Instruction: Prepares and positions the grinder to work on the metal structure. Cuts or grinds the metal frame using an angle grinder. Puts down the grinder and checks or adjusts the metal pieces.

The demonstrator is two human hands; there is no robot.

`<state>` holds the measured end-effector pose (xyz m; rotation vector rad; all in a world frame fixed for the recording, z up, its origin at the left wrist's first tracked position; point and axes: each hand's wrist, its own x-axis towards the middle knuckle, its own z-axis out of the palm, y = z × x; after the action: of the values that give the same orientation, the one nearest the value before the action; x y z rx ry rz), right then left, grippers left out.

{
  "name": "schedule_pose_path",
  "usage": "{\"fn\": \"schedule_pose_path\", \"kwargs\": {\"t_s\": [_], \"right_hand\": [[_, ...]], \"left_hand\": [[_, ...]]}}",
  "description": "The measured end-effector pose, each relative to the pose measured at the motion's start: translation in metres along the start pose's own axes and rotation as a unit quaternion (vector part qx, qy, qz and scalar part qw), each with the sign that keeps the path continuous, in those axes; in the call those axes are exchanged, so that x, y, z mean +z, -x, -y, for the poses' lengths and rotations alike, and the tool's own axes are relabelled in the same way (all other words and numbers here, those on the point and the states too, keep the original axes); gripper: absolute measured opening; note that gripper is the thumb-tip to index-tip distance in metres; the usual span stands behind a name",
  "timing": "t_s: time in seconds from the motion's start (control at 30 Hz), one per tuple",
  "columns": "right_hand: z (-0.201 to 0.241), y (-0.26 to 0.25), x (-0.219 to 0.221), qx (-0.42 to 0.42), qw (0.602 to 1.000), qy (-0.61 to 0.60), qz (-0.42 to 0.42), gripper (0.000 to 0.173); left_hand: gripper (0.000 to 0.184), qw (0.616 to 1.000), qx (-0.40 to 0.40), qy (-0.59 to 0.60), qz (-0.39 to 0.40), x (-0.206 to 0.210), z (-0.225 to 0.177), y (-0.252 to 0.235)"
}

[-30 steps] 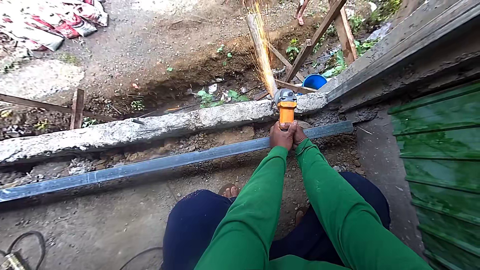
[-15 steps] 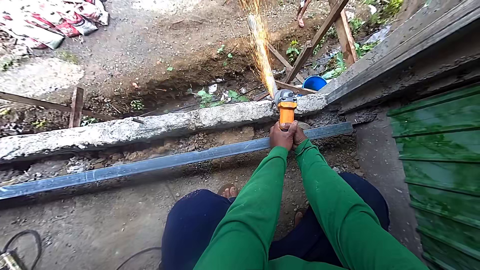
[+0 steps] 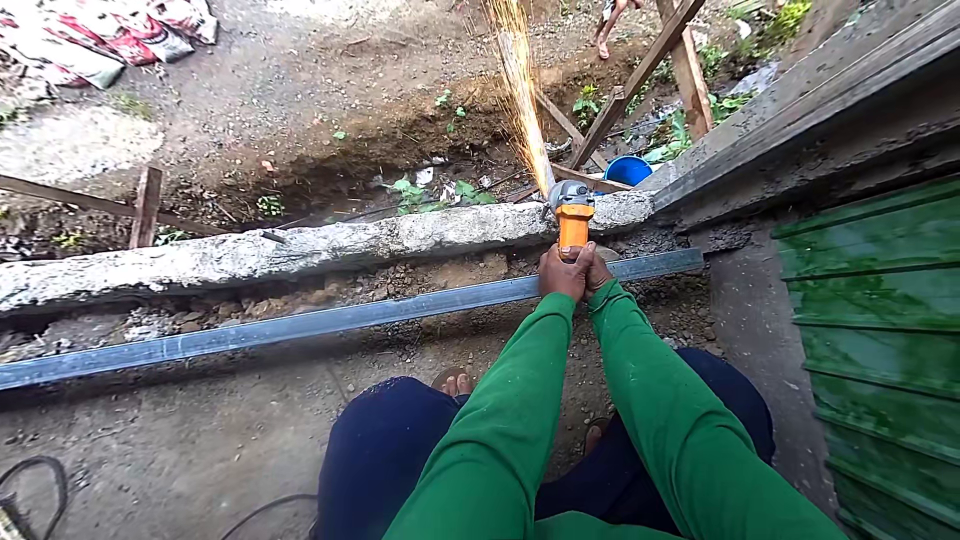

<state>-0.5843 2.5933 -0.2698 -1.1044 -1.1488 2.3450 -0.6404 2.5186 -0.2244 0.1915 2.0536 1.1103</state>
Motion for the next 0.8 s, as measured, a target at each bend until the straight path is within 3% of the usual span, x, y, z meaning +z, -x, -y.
{"fn": "schedule_pose_path", "kwargs": {"t_s": [0.8], "right_hand": [[0.0013, 0.0, 0.0013, -0.004, 1.0, -0.011, 0.015, 0.03]], "left_hand": [[0.078, 1.0, 0.0, -0.002, 0.004, -0.0018, -0.0017, 0.0008]]}}
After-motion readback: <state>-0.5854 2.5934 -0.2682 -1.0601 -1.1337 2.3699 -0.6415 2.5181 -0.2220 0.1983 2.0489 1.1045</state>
